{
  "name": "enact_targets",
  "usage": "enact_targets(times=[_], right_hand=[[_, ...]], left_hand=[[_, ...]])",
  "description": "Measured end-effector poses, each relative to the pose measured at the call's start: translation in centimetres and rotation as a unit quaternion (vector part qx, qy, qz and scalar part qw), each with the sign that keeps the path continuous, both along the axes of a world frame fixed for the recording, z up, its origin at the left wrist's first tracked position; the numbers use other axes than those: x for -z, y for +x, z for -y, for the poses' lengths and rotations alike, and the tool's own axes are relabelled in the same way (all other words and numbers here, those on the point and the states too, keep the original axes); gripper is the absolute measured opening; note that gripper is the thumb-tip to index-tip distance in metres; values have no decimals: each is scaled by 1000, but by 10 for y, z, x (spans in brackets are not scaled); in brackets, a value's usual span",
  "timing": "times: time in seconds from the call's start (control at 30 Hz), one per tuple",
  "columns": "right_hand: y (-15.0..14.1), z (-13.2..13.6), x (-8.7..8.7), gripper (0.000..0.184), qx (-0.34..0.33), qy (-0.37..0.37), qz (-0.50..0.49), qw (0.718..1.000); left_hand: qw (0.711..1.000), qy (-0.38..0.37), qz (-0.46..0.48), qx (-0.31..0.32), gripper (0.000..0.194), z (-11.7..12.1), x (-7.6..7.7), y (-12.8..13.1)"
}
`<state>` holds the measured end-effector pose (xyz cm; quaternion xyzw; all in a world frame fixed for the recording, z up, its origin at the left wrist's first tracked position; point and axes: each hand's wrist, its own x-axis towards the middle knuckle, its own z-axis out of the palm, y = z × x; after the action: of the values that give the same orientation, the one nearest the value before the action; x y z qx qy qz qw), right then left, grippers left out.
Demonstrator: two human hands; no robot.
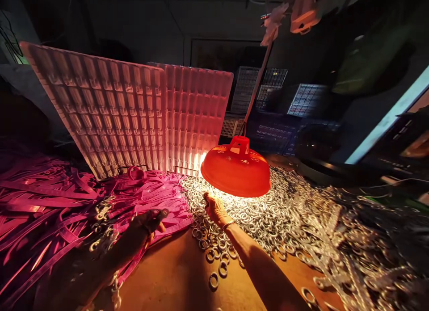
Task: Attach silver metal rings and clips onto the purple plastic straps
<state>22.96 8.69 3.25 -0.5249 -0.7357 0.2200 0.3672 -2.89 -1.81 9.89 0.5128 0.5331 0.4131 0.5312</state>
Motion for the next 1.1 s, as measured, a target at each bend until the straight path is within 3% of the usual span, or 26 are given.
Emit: enact_targets(times=[0.1,0.23,0.33,0.5,0.67,0.77,0.87,1.0,1.1], right_hand=[[2,32,-4,13,-11,-7,-16,1000],[-4,87,-12,43,-76,-125,-99,984],[-9,120,-17,56,-124,-224,-172,951],[-13,137,-17,39,-173,-355,-265,880],[-12,130,-10,20,-233,-361,-232,873],[-12,126,-9,20,-237,-381,-238,861],[-16,125,-11,26,-231,-383,-257,857],[-30,128,-9,33,-156,-311,-319,882],[-42,133,1,30,-61,-266,-377,885]], left_hand=[[997,17,4,69,37,19,31,30],[996,28,-7,86,26,39,57,45],[996,28,-20,88,27,51,57,48],[992,-4,26,127,43,62,50,52],[982,-13,58,180,31,57,64,55],[981,25,22,191,17,58,69,54],[985,47,-28,167,14,59,67,52],[996,25,-26,84,18,48,68,54],[997,2,18,72,21,35,76,58]])
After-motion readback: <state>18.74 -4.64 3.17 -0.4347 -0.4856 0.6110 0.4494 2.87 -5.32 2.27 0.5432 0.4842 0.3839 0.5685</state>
